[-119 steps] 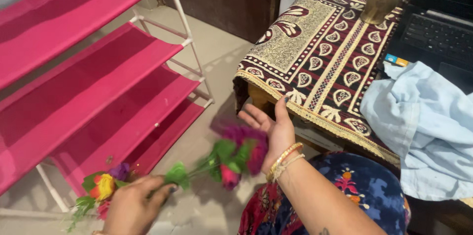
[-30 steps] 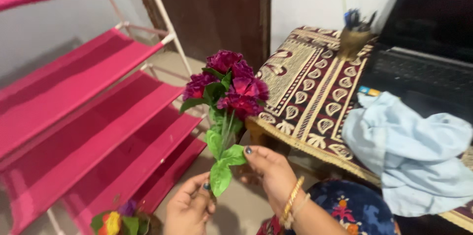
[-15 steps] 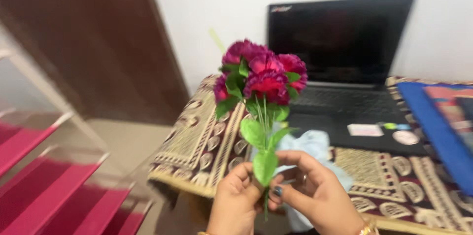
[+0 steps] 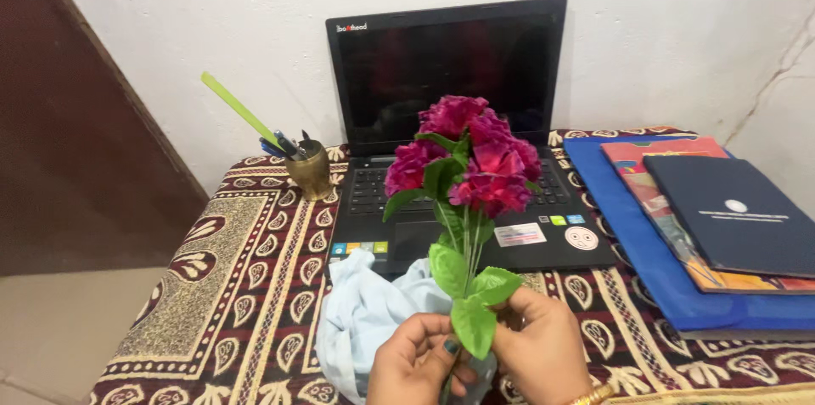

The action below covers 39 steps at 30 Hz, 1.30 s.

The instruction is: The person wipes a metal tool with a light blue cloth, then wipes the surface of a laptop. They then pick up a bouquet of artificial purple flowers and wipe the petals and leaves with the same cloth.

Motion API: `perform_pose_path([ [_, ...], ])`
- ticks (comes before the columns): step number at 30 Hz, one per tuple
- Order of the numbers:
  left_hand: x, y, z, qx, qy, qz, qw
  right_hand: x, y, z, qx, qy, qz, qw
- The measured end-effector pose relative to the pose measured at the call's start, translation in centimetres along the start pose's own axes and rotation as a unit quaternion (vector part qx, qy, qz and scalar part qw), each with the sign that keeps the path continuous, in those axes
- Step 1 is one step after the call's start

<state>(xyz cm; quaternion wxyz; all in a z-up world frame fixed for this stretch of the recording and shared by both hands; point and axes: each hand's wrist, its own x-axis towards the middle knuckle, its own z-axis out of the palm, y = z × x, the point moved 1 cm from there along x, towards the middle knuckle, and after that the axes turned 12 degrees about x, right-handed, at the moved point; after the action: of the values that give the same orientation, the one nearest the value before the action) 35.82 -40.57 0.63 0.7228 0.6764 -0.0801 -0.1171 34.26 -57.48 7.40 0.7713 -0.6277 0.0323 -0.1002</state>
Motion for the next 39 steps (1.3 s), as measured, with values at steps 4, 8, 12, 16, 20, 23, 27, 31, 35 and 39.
perform_pose_path([
  [4, 0.0, -0.2, -0.5, 0.014, 0.039, -0.015, 0.999, 0.2, 0.1, 1.8, 0.078, 0.002, 0.012, 0.997],
  [8, -0.6, -0.4, -0.5, 0.026, 0.092, -0.010, 0.995, 0.3, 0.0, 2.4, 0.058, 0.043, 0.020, 0.997],
  [12, -1.8, 0.6, -0.9, 0.095, 0.143, -0.006, 0.985, 0.3, -0.2, 2.9, 0.022, 0.054, 0.099, 0.993],
  [16, -2.4, 2.3, -1.2, 0.117, 0.135, -0.012, 0.984, 0.2, 0.1, 3.1, 0.109, 0.041, 0.127, 0.985],
  [20, -2.9, 2.8, -1.4, 0.119, 0.145, -0.017, 0.982, 0.4, 0.8, 2.6, 0.190, 0.016, 0.115, 0.975],
  [23, -3.6, 2.6, -1.6, 0.181, 0.160, -0.010, 0.970, 1.3, 0.2, 1.9, 0.207, 0.049, 0.084, 0.973],
  [27, -4.2, 1.7, -1.8, 0.204, 0.128, 0.006, 0.971, 3.0, -1.3, 0.1, 0.279, 0.057, 0.061, 0.957],
  [31, -3.5, 0.5, -2.0, 0.167, 0.118, -0.043, 0.978, 2.7, -0.4, 0.3, 0.307, 0.034, 0.060, 0.949],
  [35, -3.3, 0.1, -2.8, 0.182, 0.106, -0.040, 0.977, 1.8, 0.8, 1.2, 0.263, -0.004, 0.153, 0.953],
  [39, -3.1, -0.4, -2.6, 0.184, 0.107, -0.036, 0.976, 1.5, 1.5, 1.4, 0.281, 0.025, 0.180, 0.942],
])
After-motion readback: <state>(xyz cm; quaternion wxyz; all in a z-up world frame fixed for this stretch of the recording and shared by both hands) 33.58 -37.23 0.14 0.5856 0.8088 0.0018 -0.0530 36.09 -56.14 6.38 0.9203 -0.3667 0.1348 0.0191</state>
